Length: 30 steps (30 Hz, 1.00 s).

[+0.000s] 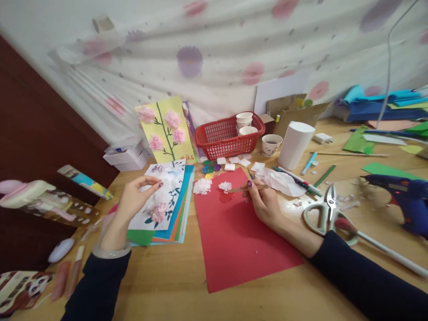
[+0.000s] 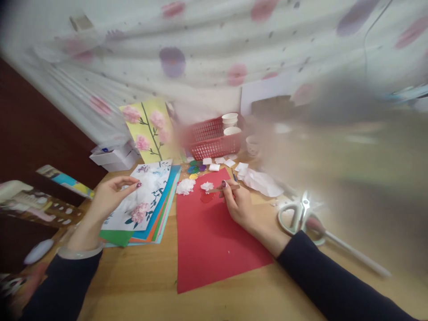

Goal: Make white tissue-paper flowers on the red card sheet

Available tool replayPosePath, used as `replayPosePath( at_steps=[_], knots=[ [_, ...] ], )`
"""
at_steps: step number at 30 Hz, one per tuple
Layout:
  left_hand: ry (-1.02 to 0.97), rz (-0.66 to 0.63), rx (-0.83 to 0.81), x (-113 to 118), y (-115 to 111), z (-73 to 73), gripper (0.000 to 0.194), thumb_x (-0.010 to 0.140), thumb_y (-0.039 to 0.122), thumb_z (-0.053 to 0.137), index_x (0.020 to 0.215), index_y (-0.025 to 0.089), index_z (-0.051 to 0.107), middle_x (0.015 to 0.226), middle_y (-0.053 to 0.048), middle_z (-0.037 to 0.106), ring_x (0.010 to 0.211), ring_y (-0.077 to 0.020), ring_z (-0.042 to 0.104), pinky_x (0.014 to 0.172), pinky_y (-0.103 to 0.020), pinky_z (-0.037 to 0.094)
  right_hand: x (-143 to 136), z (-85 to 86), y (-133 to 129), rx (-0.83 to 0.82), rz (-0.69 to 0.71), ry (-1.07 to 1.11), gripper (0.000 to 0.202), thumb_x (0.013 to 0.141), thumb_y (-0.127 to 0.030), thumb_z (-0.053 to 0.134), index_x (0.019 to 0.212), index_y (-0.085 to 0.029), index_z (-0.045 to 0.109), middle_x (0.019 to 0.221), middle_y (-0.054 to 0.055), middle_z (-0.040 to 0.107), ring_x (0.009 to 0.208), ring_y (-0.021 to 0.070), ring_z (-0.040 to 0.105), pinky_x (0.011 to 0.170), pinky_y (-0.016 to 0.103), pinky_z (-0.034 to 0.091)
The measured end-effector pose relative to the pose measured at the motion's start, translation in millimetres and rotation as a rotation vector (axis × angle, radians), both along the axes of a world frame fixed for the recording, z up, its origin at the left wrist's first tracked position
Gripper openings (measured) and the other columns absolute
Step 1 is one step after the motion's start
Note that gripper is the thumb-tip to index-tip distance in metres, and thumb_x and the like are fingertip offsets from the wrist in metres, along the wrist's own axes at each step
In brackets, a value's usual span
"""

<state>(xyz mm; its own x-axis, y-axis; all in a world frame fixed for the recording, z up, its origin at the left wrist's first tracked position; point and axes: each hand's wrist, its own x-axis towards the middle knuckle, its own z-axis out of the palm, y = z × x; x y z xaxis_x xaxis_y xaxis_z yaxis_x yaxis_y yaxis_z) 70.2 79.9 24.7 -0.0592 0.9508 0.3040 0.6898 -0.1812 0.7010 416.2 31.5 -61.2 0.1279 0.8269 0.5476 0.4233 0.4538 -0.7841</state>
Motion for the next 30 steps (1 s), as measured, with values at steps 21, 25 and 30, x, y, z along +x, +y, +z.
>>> replayPosePath(
  at_steps=[21, 25, 30],
  knots=[
    [0.027, -0.550, -0.222, 143, 34, -48.1, 0.014, 0.071, 0.017, 0.071, 0.085, 0.019, 0.070, 0.083, -0.004, 0.075, 0.083, -0.0204, 0.070, 0.079, -0.033, 0.053, 2, -1.7, 1, -0.009, -0.084, -0.050, 0.048, 0.100, -0.052, 0.030, 0.072, -0.021, 0.054, 0.062, 0.003, 0.057, 0.054, 0.0153, 0.054, 0.053, 0.027, 0.042],
    [0.018, -0.570, -0.213, 152, 44, -59.5, 0.013, 0.074, 0.016, 0.070, 0.087, 0.019, 0.070, 0.082, -0.004, 0.075, 0.080, -0.0197, 0.071, 0.073, -0.031, 0.054, 2, -0.1, -3, -0.001, -0.038, -0.116, 0.046, 0.101, -0.047, 0.029, 0.076, -0.021, 0.056, 0.063, 0.003, 0.058, 0.054, 0.0148, 0.054, 0.053, 0.026, 0.041],
    [0.006, -0.603, -0.192, 156, 49, -65.6, 0.013, 0.075, 0.013, 0.069, 0.087, 0.018, 0.069, 0.085, -0.004, 0.075, 0.081, -0.0181, 0.071, 0.074, -0.029, 0.054, -5, 6.5, -1, -0.004, 0.001, -0.300, 0.035, 0.100, -0.035, 0.034, 0.072, -0.022, 0.051, 0.061, 0.001, 0.056, 0.052, 0.0138, 0.049, 0.052, 0.026, 0.036]
  ],
)
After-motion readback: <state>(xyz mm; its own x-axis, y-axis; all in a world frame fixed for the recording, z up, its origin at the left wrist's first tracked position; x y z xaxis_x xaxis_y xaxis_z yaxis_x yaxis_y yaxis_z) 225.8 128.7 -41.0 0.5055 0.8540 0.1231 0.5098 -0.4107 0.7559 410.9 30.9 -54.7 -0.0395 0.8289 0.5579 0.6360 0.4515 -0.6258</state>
